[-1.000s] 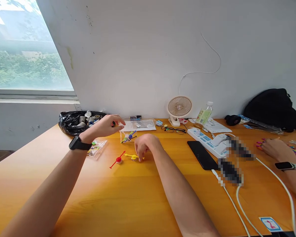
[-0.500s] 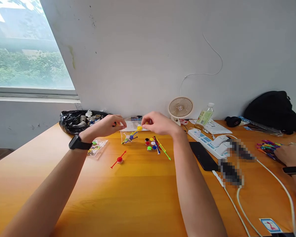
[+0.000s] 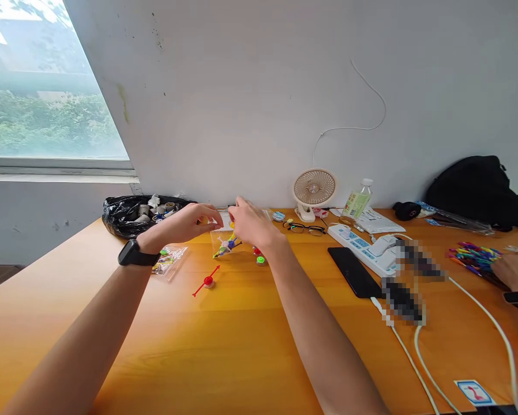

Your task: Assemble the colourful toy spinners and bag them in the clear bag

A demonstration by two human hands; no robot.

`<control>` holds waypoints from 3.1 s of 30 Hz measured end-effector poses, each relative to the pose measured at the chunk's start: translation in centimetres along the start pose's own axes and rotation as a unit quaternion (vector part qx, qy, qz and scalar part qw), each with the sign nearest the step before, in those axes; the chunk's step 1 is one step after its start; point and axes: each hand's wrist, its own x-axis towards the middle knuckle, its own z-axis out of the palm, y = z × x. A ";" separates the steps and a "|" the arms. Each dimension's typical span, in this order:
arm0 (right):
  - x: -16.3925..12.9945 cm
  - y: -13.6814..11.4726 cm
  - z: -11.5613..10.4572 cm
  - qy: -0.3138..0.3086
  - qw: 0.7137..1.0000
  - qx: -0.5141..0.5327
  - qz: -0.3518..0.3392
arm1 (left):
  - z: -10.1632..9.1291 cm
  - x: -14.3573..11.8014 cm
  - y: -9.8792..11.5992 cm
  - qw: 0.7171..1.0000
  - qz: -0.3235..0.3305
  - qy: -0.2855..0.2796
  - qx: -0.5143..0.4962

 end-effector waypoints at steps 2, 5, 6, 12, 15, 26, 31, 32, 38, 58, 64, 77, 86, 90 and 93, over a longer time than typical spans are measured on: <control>-0.1 -0.3 0.1 -0.014 1.000 -0.010 0.006 | 0.0 0.0 0.1 1.000 -0.007 -0.001 -0.005; -0.3 -0.9 -0.3 -0.055 0.998 -0.009 0.024 | 0.0 -0.1 0.0 1.000 -0.013 -0.001 -0.010; -0.4 -1.0 -0.5 -0.069 0.997 -0.007 0.031 | 0.0 -0.1 -0.1 1.000 -0.013 -0.001 -0.011; -0.6 -1.7 -0.8 -0.102 0.993 -0.031 0.042 | 0.1 -0.1 -0.4 1.000 -0.014 0.001 -0.007; -0.5 -1.6 -0.4 -0.097 0.994 -0.039 0.038 | 0.1 -0.1 -0.3 1.000 -0.009 0.000 -0.004; -1.1 -4.8 -1.0 -0.119 0.991 0.014 -0.051 | 0.1 -0.1 -1.0 0.999 0.008 0.036 0.012; -1.0 -6.1 -1.4 0.003 0.999 -0.044 -0.029 | 0.1 -0.3 -1.3 0.998 -0.019 0.052 0.036; -1.1 -6.1 -1.5 0.009 0.999 -0.040 -0.034 | 0.2 -0.3 -1.5 0.998 -0.029 0.044 0.038; -1.9 -6.3 -1.1 -0.239 0.955 0.107 -0.142 | 1.2 0.0 -2.0 0.998 -0.021 0.050 -0.005; -0.9 -8.7 4.4 -0.408 0.906 0.029 -0.113 | 1.3 0.5 -1.6 0.999 0.001 0.039 0.019; -0.9 -9.0 4.8 -0.429 0.898 0.002 -0.100 | 1.2 0.4 -1.1 0.999 -0.031 0.016 -0.010; -2.2 1.2 -4.5 -0.138 0.917 0.373 -0.012 | 1.5 0.8 -0.2 0.999 0.014 0.019 -0.028; -1.4 2.3 -3.0 -0.026 0.946 0.318 0.050 | 2.6 0.9 2.2 0.998 0.032 0.037 -0.031; -1.1 2.0 -2.2 -0.056 0.971 0.230 0.031 | 2.8 1.0 2.2 0.998 0.025 0.052 -0.024; -0.8 2.2 -1.9 -0.053 0.983 0.175 0.015 | 2.9 1.1 2.2 0.998 0.023 0.051 -0.021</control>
